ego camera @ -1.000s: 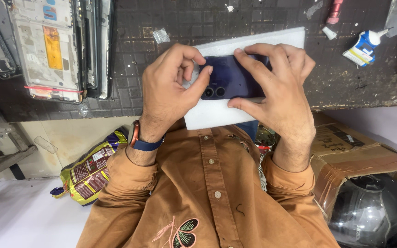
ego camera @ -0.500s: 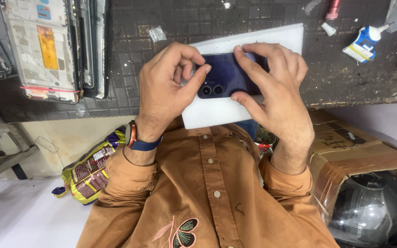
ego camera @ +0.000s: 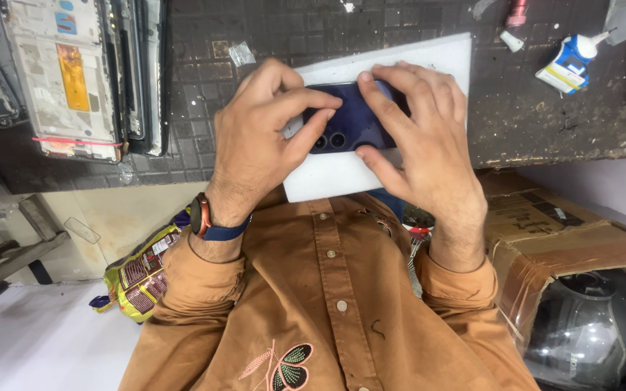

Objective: The person reassembles a smartphone by placing the back cover onto the chassis and pressing the edges to secure it. They then apply adhesive along the seams, wrap rubber bands around the device to hold it in place, and use a prying tool to adjust the edges.

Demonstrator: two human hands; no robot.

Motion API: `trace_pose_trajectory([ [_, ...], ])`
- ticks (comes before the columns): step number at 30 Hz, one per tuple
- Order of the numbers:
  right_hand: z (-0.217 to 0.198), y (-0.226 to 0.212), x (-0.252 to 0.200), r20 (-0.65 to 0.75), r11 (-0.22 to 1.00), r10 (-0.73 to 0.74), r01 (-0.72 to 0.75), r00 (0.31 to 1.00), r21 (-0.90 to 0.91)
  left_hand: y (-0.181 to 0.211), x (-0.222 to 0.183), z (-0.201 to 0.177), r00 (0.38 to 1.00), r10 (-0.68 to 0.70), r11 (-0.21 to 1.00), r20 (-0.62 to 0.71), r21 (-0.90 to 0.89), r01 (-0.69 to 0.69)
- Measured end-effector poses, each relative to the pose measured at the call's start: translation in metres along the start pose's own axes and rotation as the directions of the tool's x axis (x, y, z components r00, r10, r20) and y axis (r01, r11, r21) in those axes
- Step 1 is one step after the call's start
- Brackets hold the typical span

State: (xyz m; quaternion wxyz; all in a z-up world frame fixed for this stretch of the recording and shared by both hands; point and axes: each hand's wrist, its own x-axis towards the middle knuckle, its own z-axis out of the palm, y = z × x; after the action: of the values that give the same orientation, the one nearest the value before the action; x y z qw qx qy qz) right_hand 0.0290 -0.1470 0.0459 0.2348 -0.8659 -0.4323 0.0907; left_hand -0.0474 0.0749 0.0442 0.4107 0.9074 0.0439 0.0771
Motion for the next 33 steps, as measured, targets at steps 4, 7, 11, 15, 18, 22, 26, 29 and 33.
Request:
trace_pose_trajectory([
  [4, 0.008, -0.001, 0.0, -0.051, 0.998, 0.007, -0.01, 0.999, -0.065, 0.003, 0.006, -0.008, 0.993, 0.08, 0.995, 0.081, 0.048, -0.084],
  [7, 0.013, 0.001, -0.003, -0.044, 0.988, -0.015, 0.008, 0.999, -0.152, 0.001, 0.013, -0.014, 0.979, 0.085, 0.995, 0.183, 0.041, -0.094],
  [11, 0.014, 0.004, -0.006, -0.031, 0.992, -0.015, 0.011, 0.999, -0.122, 0.004, 0.015, -0.014, 0.979, 0.076, 0.993, 0.189, 0.074, -0.091],
  [15, 0.015, 0.005, -0.006, -0.067, 0.998, 0.009, -0.013, 0.998, -0.061, 0.008, 0.015, -0.012, 0.985, 0.05, 0.994, 0.166, 0.084, -0.065],
  [18, 0.019, 0.008, -0.009, -0.083, 0.999, 0.033, -0.036, 0.996, -0.035, 0.006, 0.019, -0.012, 0.983, 0.028, 0.997, 0.182, 0.07, -0.041],
  [22, 0.022, 0.008, -0.014, -0.129, 0.998, 0.052, -0.057, 0.99, -0.035, 0.009, 0.018, -0.016, 0.98, -0.009, 0.998, 0.197, 0.06, -0.003],
  [26, 0.013, 0.009, -0.018, -0.206, 0.982, 0.186, -0.188, 0.961, 0.009, 0.015, 0.023, -0.014, 0.976, -0.041, 0.996, 0.212, 0.08, 0.024],
  [29, 0.006, 0.007, -0.024, -0.133, 0.946, 0.314, -0.321, 0.94, -0.041, 0.016, 0.022, -0.013, 0.968, -0.088, 0.993, 0.236, 0.098, 0.066],
  [33, 0.003, 0.002, -0.028, -0.058, 0.922, 0.369, -0.373, 0.928, -0.103, 0.019, 0.03, -0.011, 0.961, -0.089, 0.985, 0.262, 0.166, 0.046],
])
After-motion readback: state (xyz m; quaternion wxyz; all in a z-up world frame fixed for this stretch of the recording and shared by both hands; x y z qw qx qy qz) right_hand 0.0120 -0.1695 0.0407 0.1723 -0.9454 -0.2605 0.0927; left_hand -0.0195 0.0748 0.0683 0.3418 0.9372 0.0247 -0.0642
